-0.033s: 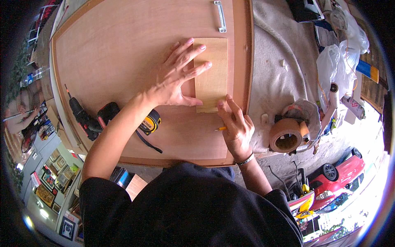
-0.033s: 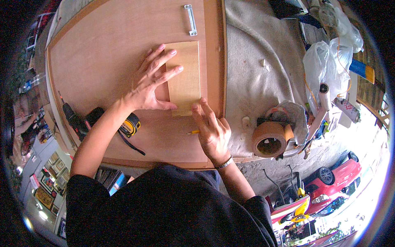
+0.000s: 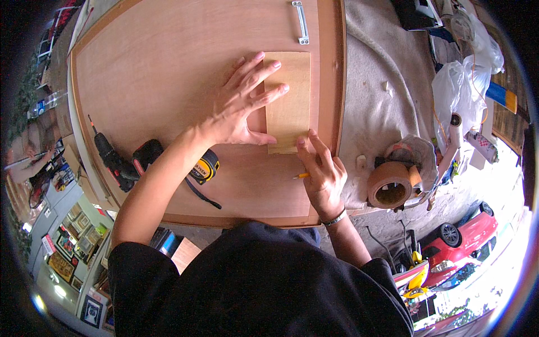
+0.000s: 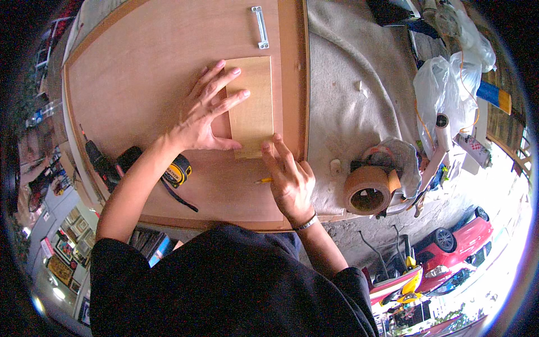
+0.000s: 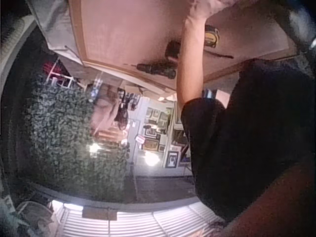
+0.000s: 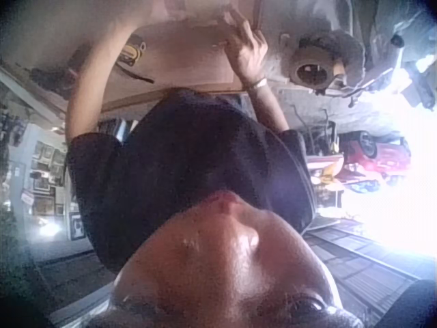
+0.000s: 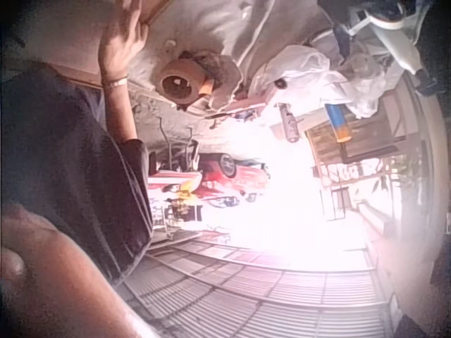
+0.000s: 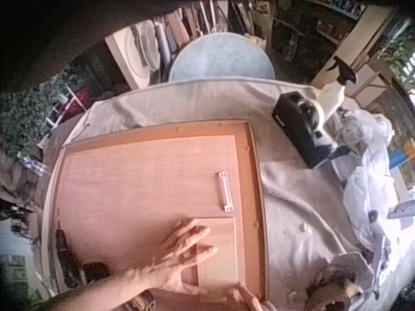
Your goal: The person measures and marks a wooden board, then applies adhesive to attach a smaller wooden piece. They retrieve glue and a hot glue gun, apply adhesive, and press the pieces together on a workbench.
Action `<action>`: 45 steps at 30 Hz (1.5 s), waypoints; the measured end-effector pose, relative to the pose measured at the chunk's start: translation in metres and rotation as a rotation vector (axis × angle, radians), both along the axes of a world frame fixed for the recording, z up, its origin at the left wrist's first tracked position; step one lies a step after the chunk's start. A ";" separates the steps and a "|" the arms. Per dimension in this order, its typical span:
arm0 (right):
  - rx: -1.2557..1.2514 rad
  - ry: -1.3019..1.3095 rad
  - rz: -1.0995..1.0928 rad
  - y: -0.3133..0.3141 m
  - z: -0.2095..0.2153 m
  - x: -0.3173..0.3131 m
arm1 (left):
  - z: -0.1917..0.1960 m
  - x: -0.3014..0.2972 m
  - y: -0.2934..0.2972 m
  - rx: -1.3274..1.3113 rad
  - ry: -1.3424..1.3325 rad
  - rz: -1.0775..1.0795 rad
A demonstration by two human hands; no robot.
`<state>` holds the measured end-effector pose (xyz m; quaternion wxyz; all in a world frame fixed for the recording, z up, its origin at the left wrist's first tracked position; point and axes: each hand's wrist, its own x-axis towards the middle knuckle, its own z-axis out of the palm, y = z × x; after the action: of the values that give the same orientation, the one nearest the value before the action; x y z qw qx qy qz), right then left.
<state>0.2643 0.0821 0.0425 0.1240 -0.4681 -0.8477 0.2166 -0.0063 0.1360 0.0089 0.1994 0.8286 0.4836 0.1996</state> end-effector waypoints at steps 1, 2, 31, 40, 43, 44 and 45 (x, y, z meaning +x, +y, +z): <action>-0.012 0.014 0.002 0.001 0.001 0.000 | 0.001 0.000 0.000 -0.010 0.012 -0.002; -0.024 0.027 0.005 0.002 0.003 0.000 | 0.004 0.000 0.000 -0.020 0.025 -0.003; -0.374 0.485 0.292 0.214 -0.018 -0.094 | 0.042 0.067 -0.011 0.054 0.458 0.219; -0.188 0.496 -0.195 0.194 0.013 -0.033 | 0.049 0.064 -0.010 0.060 0.454 0.196; -0.104 0.487 -0.198 0.162 0.001 -0.031 | 0.040 0.066 -0.009 0.066 0.417 0.206; -0.094 0.508 -0.210 0.155 0.000 -0.032 | 0.039 0.066 -0.009 0.065 0.409 0.208; -0.092 0.513 -0.229 0.151 -0.002 -0.034 | 0.038 0.065 -0.009 0.073 0.422 0.202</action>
<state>0.2303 0.2327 0.0404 0.3368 -0.4956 -0.7195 0.3510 0.0588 0.1266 0.0465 0.0428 0.8059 0.5875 0.0584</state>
